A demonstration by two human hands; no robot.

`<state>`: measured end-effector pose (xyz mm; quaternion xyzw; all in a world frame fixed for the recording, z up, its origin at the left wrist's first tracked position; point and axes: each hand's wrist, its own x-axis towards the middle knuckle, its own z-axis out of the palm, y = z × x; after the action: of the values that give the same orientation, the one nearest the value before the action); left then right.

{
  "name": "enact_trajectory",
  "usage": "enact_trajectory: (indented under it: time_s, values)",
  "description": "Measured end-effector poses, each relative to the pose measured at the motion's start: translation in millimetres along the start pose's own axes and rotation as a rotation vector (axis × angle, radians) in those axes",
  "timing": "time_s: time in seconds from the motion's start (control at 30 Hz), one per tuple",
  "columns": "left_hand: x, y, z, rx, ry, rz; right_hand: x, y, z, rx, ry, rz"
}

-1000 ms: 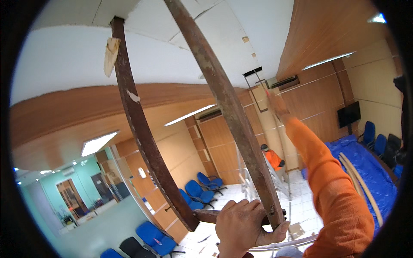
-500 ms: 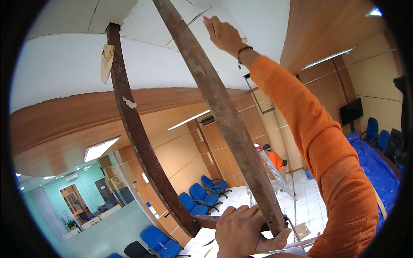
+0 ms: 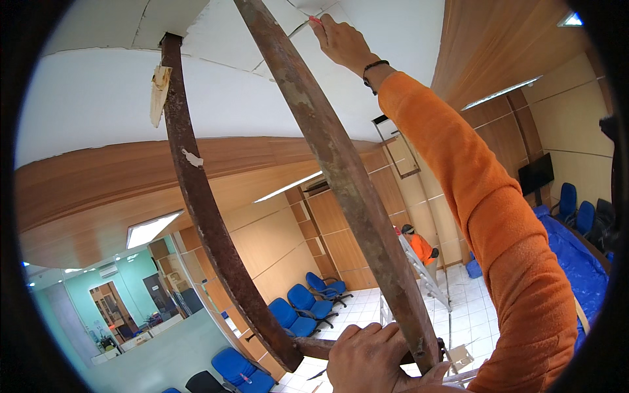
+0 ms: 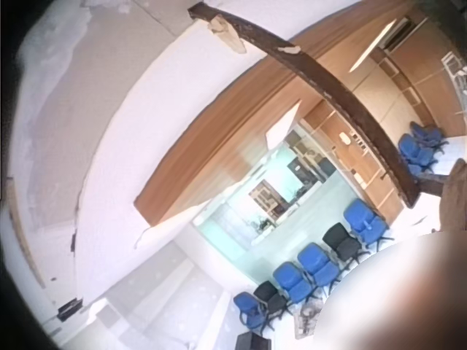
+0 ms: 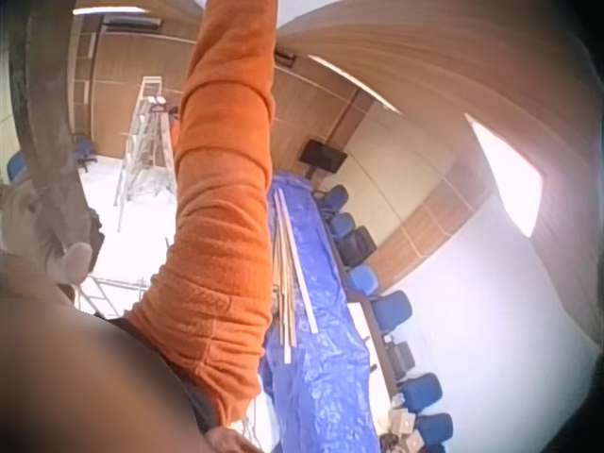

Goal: The person uses a hand saw to cut a wooden beam attached to the ceiling while standing on scaffolding. They then use a utility knife to score the ceiling surface along the beam.

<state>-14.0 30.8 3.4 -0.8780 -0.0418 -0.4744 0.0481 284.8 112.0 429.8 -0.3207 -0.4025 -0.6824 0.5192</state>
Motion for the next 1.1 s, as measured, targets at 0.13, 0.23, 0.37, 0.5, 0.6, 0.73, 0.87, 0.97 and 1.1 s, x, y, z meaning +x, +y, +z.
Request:
enact_trajectory:
  time_s: [0.13, 0.23, 0.37, 0.5, 0.6, 0.73, 0.87, 0.97, 1.1]
  values:
    - [-1.3, -3.5, -2.4, 0.016, -0.013, 0.0, -2.1, -0.2, -1.0, 0.02, 0.065, -0.047]
    - [-0.1, -4.5, -4.2, 0.03, -0.032, -0.012, -2.5, 9.0, 10.2, -0.021, 0.11, -0.094]
    - [1.2, -4.6, -5.0, 0.049, -0.044, -0.012, 6.6, 27.3, 44.7, -0.038, 0.08, -0.024]
    - [-1.1, 2.0, -6.9, 0.058, -0.046, -0.028, -32.6, 49.1, 50.4, -0.091, 0.053, 0.043]
    - [-3.7, 8.2, -11.0, 0.043, -0.011, -0.025, -168.4, 85.6, 2.2, -0.296, -0.317, 0.486]
    - [-3.2, 14.1, -11.7, 0.023, -0.011, -0.043, -329.7, 132.3, -40.0, -0.193, -0.352, 0.469]
    - [-2.3, 15.0, -9.7, 0.019, -0.008, -0.058, -298.0, 137.1, -26.3, -0.094, -0.239, 0.268]
    - [-1.7, 13.8, -7.7, 0.053, 0.029, -0.016, -190.1, 95.1, -9.5, 0.079, -0.103, 0.141]
    - [-2.3, 11.5, -4.5, -0.013, 0.072, 0.018, -66.3, 29.8, -7.4, 0.006, 0.025, -0.049]
